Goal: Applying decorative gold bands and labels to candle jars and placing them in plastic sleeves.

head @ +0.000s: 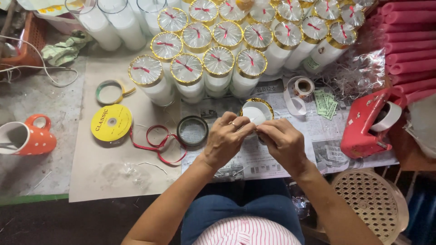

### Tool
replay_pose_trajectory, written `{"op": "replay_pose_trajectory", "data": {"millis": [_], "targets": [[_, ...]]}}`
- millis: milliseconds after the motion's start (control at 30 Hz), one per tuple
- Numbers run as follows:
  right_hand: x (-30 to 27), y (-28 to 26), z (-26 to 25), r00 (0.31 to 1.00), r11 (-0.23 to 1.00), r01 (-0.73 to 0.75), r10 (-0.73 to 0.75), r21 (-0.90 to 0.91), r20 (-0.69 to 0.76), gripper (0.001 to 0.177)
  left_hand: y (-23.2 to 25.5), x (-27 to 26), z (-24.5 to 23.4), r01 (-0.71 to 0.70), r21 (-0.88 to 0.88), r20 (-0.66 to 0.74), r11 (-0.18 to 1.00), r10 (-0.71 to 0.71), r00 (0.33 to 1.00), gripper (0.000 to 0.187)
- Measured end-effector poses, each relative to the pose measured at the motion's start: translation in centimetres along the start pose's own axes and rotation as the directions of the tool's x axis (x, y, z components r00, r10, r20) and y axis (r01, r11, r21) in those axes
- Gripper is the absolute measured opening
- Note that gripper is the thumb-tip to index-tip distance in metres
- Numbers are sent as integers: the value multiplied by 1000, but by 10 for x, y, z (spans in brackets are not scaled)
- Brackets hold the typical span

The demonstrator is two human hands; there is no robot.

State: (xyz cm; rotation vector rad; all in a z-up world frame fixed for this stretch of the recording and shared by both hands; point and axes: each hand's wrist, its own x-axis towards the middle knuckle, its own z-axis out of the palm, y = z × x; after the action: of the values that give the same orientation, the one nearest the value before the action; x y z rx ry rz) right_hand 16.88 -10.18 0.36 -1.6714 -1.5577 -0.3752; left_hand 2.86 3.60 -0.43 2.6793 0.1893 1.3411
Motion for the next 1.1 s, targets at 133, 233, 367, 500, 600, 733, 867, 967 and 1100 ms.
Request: {"op": "replay_pose_trajectory", "data": {"millis": [133, 233, 367, 500, 600, 733, 867, 967, 1100], "targets": [[9, 9, -9, 978, 997, -53, 63, -54, 199, 6, -7, 8, 8, -47, 84, 163, 995, 33, 986, 8], [12, 15, -10, 951, 991, -66, 98, -117, 294, 8, -12, 16, 9, -75, 83, 218, 994, 55, 974, 9], [20, -1, -25, 972, 994, -92, 104, -64, 212, 10, -18, 18, 4, -163, 76, 236, 984, 141, 961, 16], [3, 9, -65, 972, 977, -188, 199, 98, -123, 23, -11, 15, 12, -169, 76, 224, 983, 149, 963, 19], [-43, 65, -109, 947, 942, -217, 140, -256, -288, 20, -11, 14, 33, -144, 159, 179, 977, 115, 977, 20], [-135, 162, -159, 862, 791, -455, 275, -409, -426, 13, -8, 21, 48, -114, 172, 131, 979, 92, 987, 40], [-216, 258, -169, 435, 443, -893, 812, -76, -388, 23, -5, 18, 51, -40, 189, 185, 981, 4, 983, 57], [-189, 242, -166, 163, 221, -949, 955, 227, -246, 31, 6, 22, 27, 23, 174, 188, 985, -56, 981, 68], [-178, 253, -160, 79, 128, -956, 979, 265, -189, 51, 14, 16, -7, 91, 92, 114, 992, -101, 988, 61]]}}
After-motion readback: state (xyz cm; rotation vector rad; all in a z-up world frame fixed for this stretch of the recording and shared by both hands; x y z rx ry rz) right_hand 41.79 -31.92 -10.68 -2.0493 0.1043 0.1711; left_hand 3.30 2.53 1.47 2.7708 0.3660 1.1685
